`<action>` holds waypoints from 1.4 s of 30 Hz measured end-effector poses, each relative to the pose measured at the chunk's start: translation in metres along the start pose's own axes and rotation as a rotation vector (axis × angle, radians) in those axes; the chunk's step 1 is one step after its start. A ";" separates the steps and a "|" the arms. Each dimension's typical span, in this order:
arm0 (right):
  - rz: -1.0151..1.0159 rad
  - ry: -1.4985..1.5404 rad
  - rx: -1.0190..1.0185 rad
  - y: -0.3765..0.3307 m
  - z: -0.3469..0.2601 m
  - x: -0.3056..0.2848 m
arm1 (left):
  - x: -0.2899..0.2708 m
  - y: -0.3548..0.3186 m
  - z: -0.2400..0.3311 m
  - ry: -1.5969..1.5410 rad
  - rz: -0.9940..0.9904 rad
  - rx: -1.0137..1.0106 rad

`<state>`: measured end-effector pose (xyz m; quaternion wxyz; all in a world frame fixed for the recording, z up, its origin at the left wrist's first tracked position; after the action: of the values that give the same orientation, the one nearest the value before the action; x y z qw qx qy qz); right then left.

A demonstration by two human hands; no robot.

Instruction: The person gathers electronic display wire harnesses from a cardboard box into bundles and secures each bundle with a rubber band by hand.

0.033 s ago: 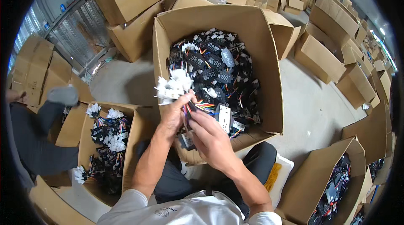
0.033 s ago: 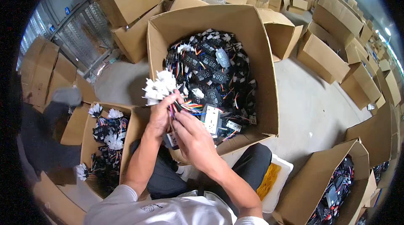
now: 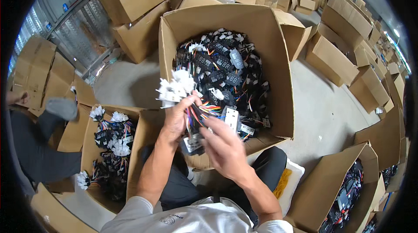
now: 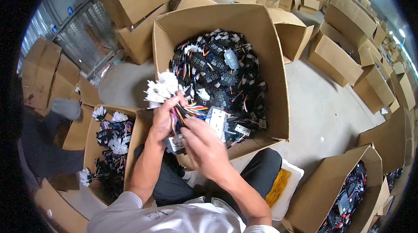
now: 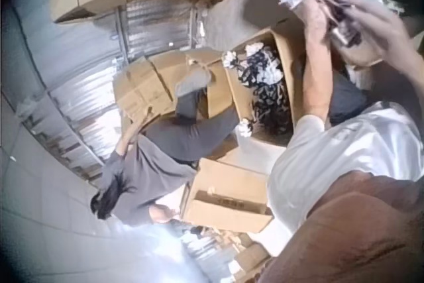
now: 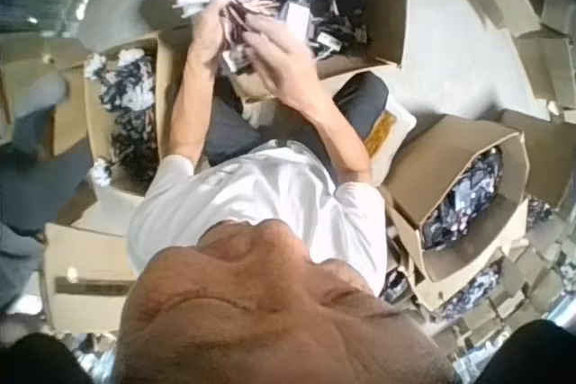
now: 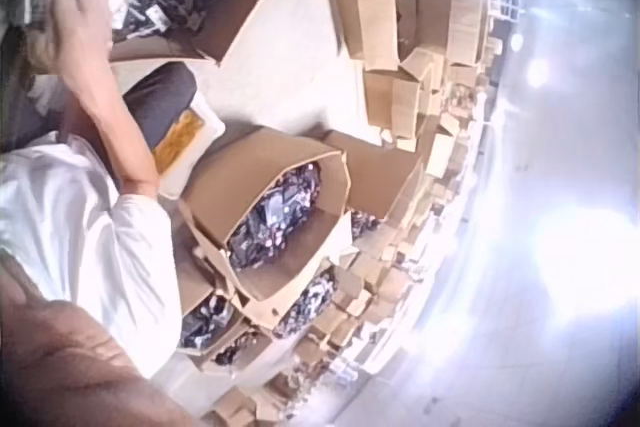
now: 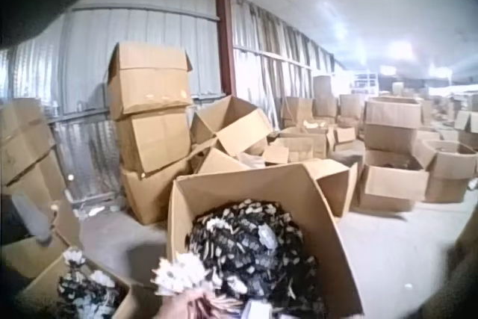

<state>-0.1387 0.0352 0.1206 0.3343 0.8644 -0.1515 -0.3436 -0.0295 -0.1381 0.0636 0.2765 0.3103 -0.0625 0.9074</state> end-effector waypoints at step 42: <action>0.025 0.674 0.726 -0.060 0.100 -0.045 | 0.011 0.001 0.009 0.110 -0.381 0.017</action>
<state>-0.2384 0.0539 0.0481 0.0461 0.9862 -0.1550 0.0341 -0.0327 -0.1358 0.0774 0.4437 0.2690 0.0200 0.8546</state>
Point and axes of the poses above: each hand's wrist, its own y-axis towards the middle knuckle, its own x-axis out of the palm, z = x × y, the point moved 3 cm from there along y, towards the middle knuckle, and after that the axes turned 3 degrees about -z, right-handed, at the moved point
